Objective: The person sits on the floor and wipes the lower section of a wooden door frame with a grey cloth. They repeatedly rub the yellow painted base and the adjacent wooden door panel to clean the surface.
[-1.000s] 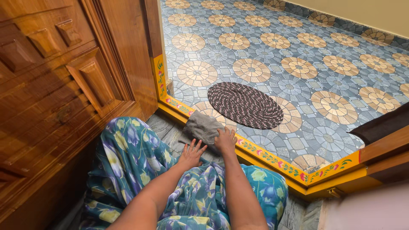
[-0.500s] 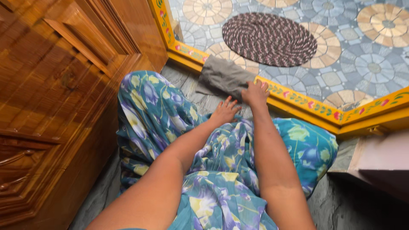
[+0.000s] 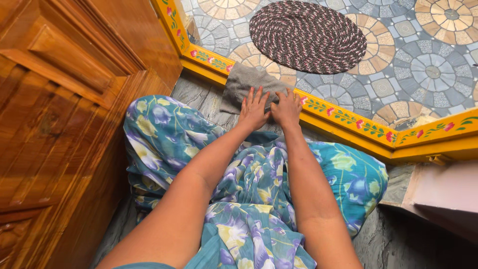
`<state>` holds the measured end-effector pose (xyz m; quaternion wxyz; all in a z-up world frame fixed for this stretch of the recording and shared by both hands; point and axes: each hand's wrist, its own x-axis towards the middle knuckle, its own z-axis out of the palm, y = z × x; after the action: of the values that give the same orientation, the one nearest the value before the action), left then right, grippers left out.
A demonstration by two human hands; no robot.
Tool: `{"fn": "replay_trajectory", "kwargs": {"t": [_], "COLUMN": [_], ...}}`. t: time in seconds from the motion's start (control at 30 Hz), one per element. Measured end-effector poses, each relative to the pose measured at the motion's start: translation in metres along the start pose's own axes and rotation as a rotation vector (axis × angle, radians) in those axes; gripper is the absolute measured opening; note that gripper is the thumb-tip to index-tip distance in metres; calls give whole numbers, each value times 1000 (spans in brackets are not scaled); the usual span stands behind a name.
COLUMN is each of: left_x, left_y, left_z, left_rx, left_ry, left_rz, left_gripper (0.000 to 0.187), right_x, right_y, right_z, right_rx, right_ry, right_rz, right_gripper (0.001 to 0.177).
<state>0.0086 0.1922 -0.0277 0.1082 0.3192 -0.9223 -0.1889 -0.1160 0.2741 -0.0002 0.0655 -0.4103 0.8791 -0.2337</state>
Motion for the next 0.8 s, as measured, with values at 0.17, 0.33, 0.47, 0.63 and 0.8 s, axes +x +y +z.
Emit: {"fn": "replay_trajectory", "kwargs": {"t": [0.17,0.33,0.47,0.63,0.8], "left_x": [45,77,93,110,133], "left_y": [13,37,27,-10,-94], "left_z": [4,15,-1,-19,-45], "left_rx": [174,356,197,155,137], "left_ry": [31,50,17,42,69], "left_rz": [102,288,389,489,311], "left_gripper": [86,92,92,95,70], "right_x": [7,35,49,48,46], "right_y": [24,53,65,59,63], "right_z": [-1,0,-1,-3,-2], "right_rx": [49,-40,-186,-294,-295], "right_ry": [117,343,255,171,163], "right_rz": [43,117,272,267,241], "right_gripper": [46,39,44,55,54]}}
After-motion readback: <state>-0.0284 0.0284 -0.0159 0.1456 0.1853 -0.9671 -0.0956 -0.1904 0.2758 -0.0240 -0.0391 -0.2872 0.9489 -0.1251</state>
